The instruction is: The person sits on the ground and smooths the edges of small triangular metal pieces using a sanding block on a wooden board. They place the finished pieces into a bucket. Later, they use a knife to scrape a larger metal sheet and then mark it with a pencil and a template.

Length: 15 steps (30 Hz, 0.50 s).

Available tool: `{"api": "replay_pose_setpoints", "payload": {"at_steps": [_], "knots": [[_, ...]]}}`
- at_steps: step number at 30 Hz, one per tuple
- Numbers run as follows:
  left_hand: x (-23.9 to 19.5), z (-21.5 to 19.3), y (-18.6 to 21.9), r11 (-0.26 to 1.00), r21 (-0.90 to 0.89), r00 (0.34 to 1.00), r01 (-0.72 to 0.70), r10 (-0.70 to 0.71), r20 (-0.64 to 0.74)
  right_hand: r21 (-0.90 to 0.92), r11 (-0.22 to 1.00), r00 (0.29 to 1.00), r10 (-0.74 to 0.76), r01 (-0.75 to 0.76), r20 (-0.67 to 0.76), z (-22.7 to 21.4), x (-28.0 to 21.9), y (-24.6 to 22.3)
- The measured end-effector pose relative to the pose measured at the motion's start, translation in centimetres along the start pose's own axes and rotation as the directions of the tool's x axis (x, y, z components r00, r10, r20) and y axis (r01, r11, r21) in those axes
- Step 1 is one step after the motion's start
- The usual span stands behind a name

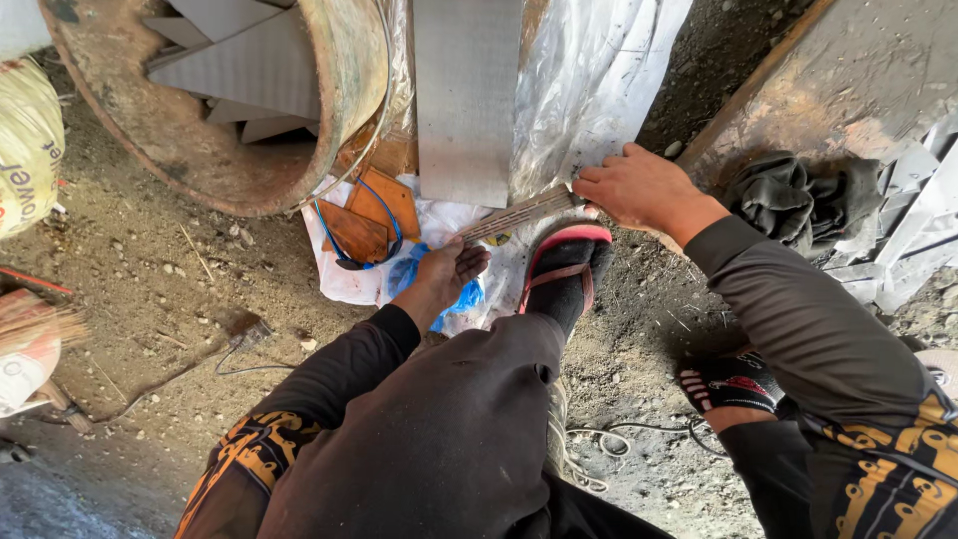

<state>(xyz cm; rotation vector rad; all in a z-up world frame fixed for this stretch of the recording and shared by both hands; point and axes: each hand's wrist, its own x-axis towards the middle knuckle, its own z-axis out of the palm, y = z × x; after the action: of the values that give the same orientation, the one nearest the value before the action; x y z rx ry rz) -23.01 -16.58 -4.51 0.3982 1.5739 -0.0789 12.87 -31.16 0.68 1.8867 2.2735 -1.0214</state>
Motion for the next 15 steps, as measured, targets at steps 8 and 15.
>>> {"api": "replay_pose_setpoints", "payload": {"at_steps": [8, 15], "knots": [[0.2, 0.1, -0.4, 1.0, -0.017, 1.0, -0.007, 0.007, 0.008, -0.074, 0.997, 0.999, 0.006, -0.009, -0.044, 0.0, -0.4, -0.3], [0.1, 0.3, -1.2, 0.996, -0.066, 0.997, -0.059, 0.063, 0.054, -0.051, 0.996, 0.997, 0.07, -0.068, 0.033, 0.1, 0.2, -0.5]]}}
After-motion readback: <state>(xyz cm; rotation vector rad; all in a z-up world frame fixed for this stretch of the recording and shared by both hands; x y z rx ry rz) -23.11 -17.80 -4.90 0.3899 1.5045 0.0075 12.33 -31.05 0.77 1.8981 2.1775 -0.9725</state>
